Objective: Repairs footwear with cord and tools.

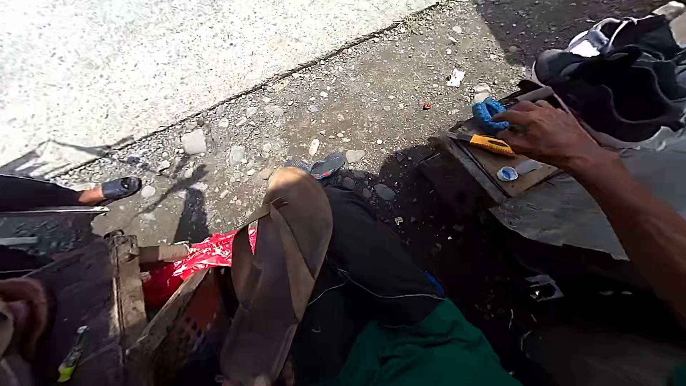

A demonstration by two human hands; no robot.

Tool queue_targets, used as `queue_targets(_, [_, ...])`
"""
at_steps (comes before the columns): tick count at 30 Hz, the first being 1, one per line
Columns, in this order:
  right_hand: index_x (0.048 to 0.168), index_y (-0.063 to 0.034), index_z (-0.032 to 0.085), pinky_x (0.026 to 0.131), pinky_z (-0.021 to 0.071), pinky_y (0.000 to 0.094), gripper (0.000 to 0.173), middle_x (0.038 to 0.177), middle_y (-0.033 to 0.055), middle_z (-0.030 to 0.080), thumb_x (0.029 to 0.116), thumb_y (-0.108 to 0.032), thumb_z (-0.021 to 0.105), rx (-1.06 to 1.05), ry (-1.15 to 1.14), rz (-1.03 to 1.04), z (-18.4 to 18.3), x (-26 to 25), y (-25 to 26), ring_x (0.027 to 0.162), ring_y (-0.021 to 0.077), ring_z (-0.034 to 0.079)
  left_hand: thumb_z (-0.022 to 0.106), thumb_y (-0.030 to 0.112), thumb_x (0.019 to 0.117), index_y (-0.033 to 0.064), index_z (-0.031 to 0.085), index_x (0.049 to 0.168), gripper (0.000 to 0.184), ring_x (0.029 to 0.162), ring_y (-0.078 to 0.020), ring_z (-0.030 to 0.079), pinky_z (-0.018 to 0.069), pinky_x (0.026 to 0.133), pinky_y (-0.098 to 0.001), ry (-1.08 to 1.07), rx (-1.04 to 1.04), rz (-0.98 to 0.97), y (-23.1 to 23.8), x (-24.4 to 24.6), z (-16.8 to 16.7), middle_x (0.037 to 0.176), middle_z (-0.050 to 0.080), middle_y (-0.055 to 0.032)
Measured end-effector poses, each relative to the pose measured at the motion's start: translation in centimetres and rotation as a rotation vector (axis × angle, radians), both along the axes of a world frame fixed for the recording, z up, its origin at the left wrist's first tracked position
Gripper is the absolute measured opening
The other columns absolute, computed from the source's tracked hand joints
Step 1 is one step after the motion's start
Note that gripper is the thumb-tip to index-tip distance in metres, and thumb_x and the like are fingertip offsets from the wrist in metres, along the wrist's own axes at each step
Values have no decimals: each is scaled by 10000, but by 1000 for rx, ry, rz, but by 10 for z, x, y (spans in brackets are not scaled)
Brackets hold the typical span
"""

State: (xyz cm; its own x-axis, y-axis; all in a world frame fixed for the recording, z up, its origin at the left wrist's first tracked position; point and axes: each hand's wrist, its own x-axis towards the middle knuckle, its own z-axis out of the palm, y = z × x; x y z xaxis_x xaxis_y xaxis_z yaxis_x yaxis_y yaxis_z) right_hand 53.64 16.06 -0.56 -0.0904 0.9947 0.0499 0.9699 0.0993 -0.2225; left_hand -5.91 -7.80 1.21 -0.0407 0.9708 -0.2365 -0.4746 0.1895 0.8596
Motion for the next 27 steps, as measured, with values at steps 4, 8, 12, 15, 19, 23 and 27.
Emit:
queue_targets(4, [1263, -53, 679, 791, 596, 342, 359, 1066, 67, 726, 1032, -310, 583, -133, 675, 155, 32, -148, -42, 886, 131, 699, 772, 222, 881, 270, 775, 1159, 282, 871, -159, 756, 633, 748, -341, -47, -32, -26, -7, 28, -8, 1026, 781, -53])
queue_targets(8, [1381, -13, 546, 709, 584, 227, 530, 1000, 12, 720, 1048, -425, 555, -457, 1165, 192, 7, -252, -70, 803, 49, 680, 759, 230, 910, 268, 763, 1191, 284, 914, -165, 757, 632, 819, -353, -63, -116, -168, -17, 53, -21, 1054, 780, -47])
queue_targets(12, [1289, -19, 590, 601, 565, 222, 328, 884, 12, 717, 1068, -254, 533, -493, 1310, 40, -13, -278, -72, 687, 67, 668, 763, 164, 910, 62, 743, 1032, 160, 791, -143, 755, 631, 790, -327, 373, -364, -440, -25, 47, -2, 879, 779, -48])
queue_targets(15, [1245, -34, 611, 575, 553, 205, 283, 843, 2, 708, 1064, -240, 538, -491, 1348, 70, -16, -275, -73, 645, 61, 651, 798, 262, 885, 23, 733, 1069, 309, 722, -105, 725, 624, 693, -307, 816, -423, -488, -5, 35, 30, 837, 757, -23])
queue_targets(19, [1256, -62, 638, 631, 571, 207, 282, 858, -5, 721, 1044, -234, 568, -478, 1346, 125, -18, -273, -68, 679, 57, 664, 718, 452, 933, 13, 675, 1254, 545, 754, -33, 700, 598, 642, -208, 1116, -123, -201, 42, 39, 46, 902, 743, 41])
queue_targets(23, [1248, -45, 660, 786, 580, 207, 307, 938, -23, 729, 1048, -260, 567, -507, 1233, 298, -16, -278, -69, 835, 22, 685, 677, 265, 971, -67, 571, 1347, 512, 1011, -137, 697, 594, 857, -273, 903, 158, -70, 104, 73, 19, 1122, 720, -75])
queue_targets(27, [1238, -55, 677, 704, 544, 158, 310, 924, -41, 713, 1044, -282, 592, -449, 1181, 319, -18, -279, -76, 775, -20, 640, 695, 82, 926, -33, 626, 1291, 390, 963, -182, 725, 632, 825, -296, 798, 92, -80, 115, 87, -4, 1142, 704, -126])
